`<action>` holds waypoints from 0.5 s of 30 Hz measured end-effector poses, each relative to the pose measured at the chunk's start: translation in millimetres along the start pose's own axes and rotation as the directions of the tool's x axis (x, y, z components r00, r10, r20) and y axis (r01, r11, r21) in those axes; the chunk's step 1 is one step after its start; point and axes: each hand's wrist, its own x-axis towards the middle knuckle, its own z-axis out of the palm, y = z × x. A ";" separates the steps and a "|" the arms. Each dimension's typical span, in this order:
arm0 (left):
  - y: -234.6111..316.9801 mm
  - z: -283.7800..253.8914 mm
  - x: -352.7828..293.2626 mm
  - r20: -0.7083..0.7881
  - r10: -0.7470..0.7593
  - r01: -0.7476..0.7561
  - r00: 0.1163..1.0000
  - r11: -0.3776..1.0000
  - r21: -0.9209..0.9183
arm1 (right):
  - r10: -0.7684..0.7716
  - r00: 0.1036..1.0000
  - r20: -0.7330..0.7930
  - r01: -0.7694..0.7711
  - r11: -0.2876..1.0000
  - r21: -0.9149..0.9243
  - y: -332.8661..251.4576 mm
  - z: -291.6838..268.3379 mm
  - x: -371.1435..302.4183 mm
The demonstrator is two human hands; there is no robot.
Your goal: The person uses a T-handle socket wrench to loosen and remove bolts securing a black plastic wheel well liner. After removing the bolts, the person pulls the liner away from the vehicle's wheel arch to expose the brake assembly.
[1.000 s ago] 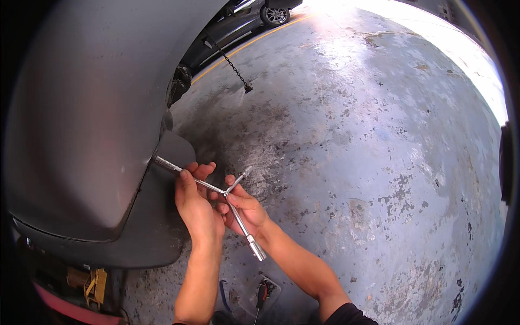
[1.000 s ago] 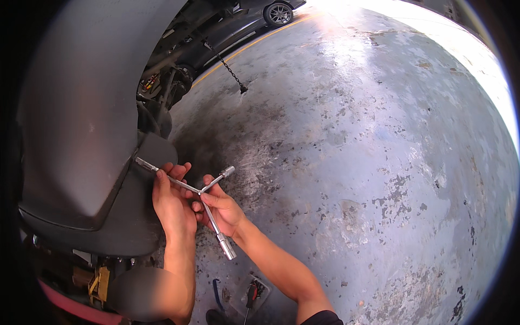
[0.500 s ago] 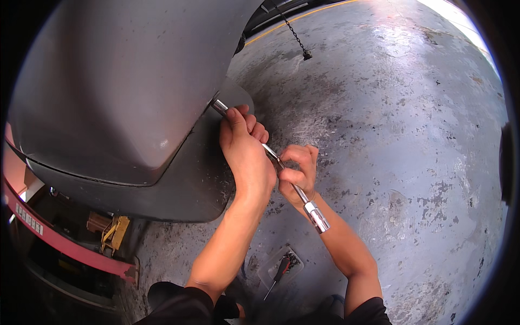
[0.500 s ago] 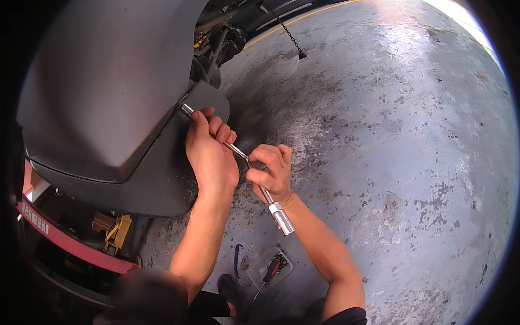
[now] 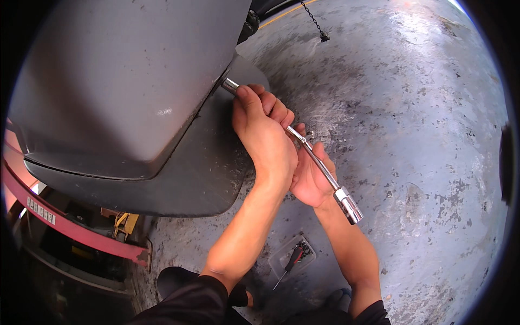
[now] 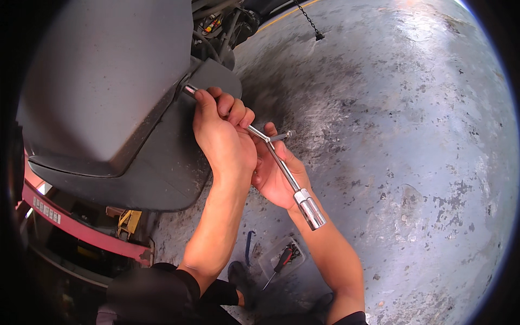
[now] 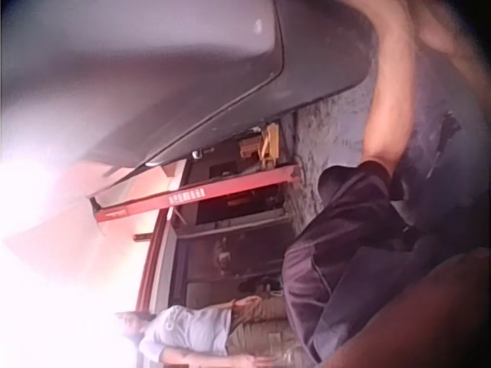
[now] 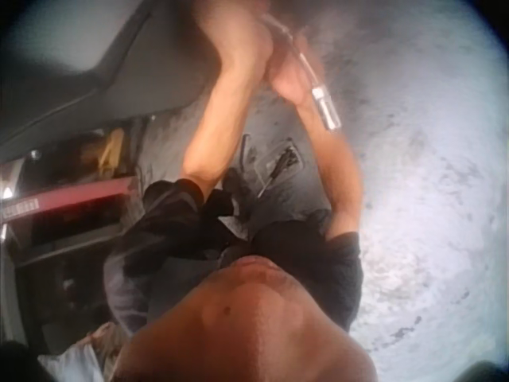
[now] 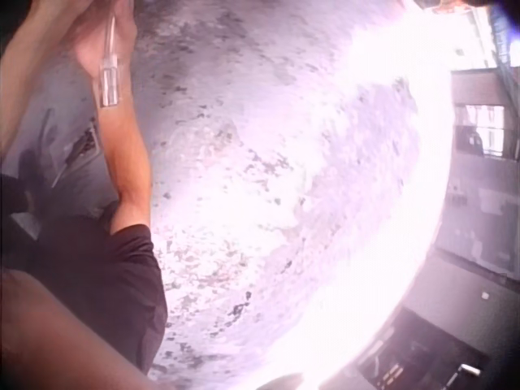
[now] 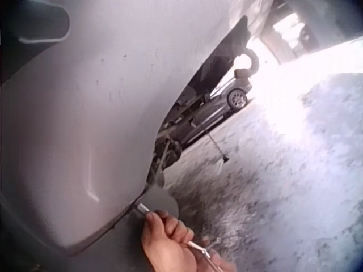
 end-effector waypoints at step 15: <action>-4.1 -11.2 11.3 0.087 0.074 -0.071 0.993 0.997 -0.033 | -0.674 0.645 0.360 0.125 -0.372 -0.920 -14.6 -12.3 -6.6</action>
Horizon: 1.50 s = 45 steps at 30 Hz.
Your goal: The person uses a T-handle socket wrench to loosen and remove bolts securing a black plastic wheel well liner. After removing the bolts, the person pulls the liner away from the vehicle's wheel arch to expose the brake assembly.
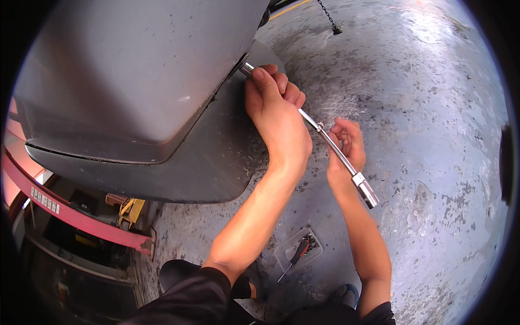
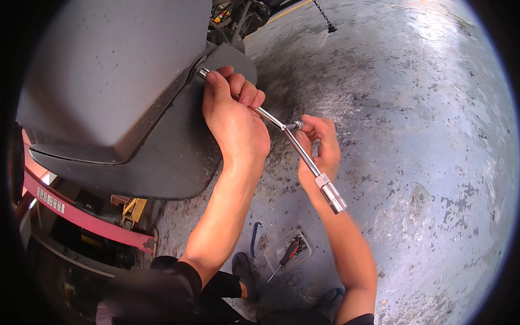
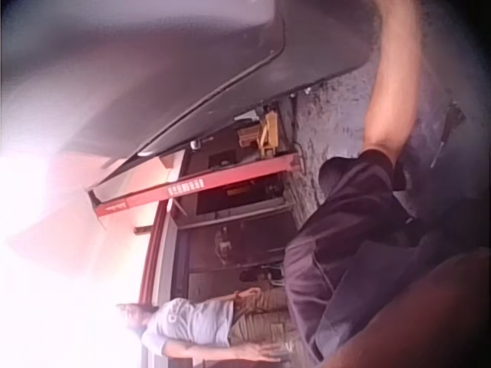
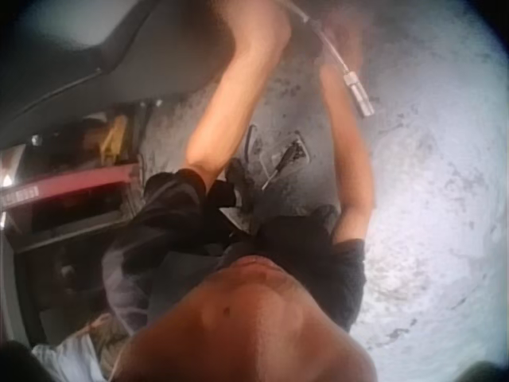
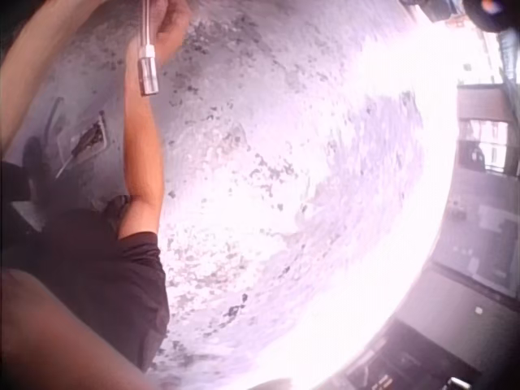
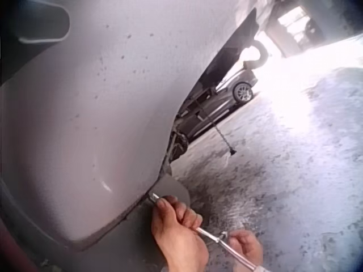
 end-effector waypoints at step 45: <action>4.1 2.2 -3.3 0.016 -0.010 0.009 1.000 0.996 0.092 | -0.356 0.934 -0.024 0.352 0.912 0.210 -1.7 25.9 19.6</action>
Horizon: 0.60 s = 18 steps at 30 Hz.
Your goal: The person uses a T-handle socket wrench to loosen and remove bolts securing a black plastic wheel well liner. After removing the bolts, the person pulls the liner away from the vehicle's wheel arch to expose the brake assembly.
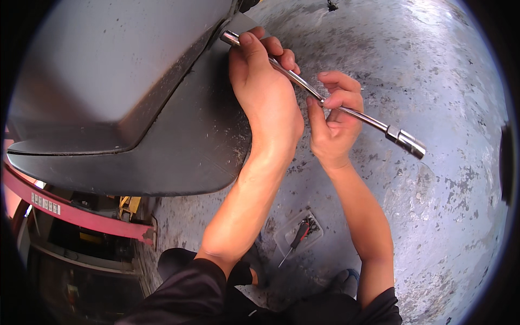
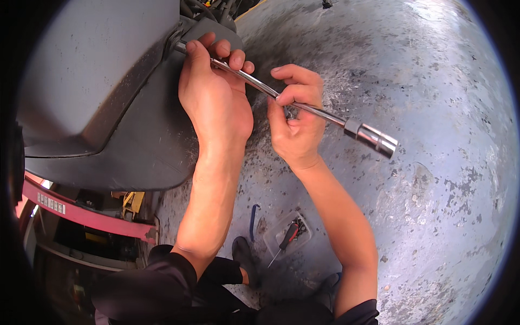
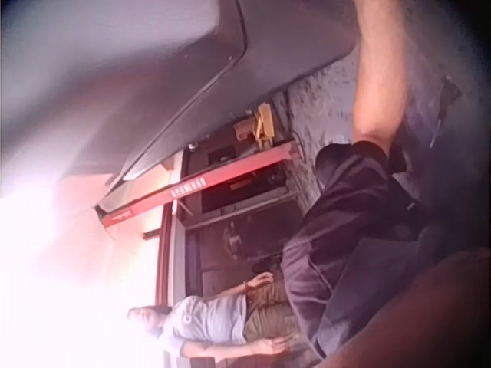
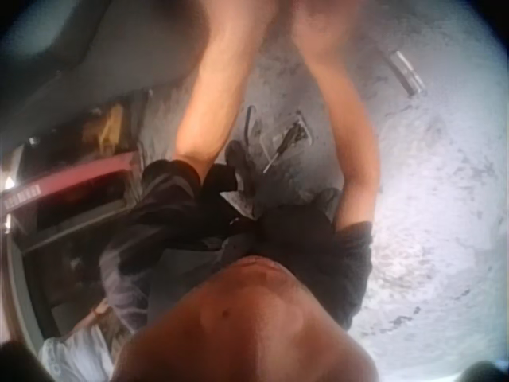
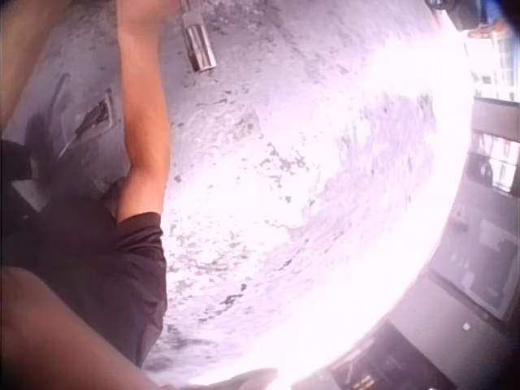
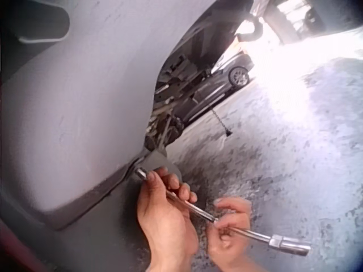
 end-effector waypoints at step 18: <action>-0.7 8.6 1.7 -0.062 0.018 -0.020 0.998 0.999 -0.027 | 0.524 0.455 0.720 -0.676 -0.323 0.662 -27.0 -18.8 -14.1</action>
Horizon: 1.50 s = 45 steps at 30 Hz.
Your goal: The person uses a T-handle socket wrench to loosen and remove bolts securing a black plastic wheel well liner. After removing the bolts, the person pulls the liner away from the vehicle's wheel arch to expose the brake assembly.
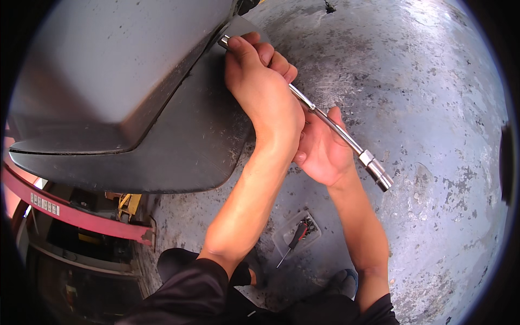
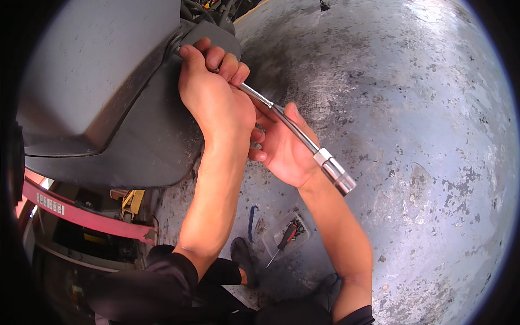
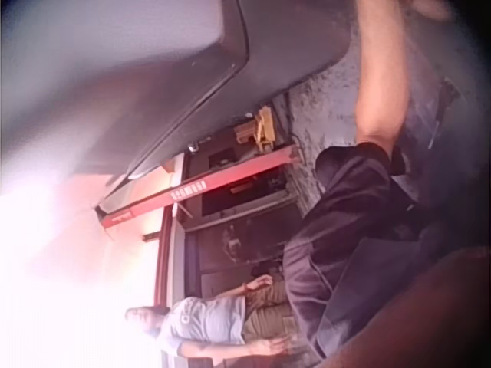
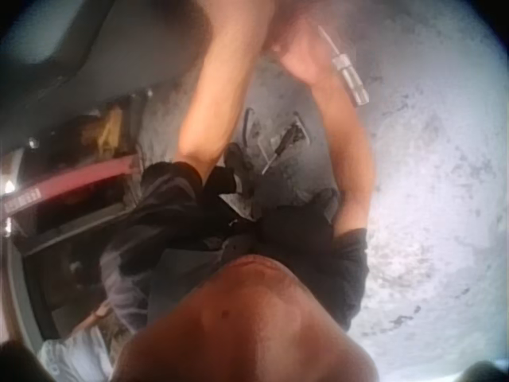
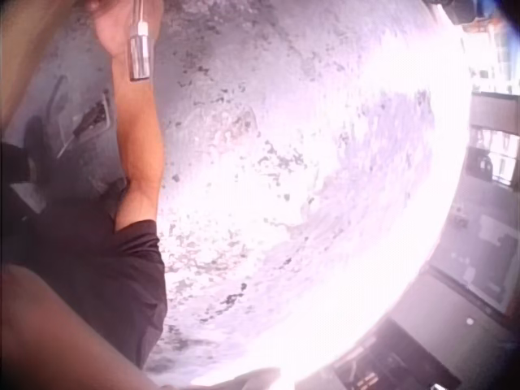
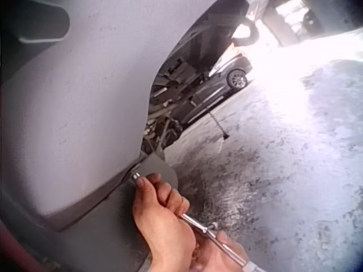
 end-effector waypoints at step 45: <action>5.4 10.7 -14.4 0.001 -0.047 0.046 0.999 0.995 0.092 | -0.701 0.468 0.539 0.647 -0.144 -0.749 -14.2 -1.5 23.8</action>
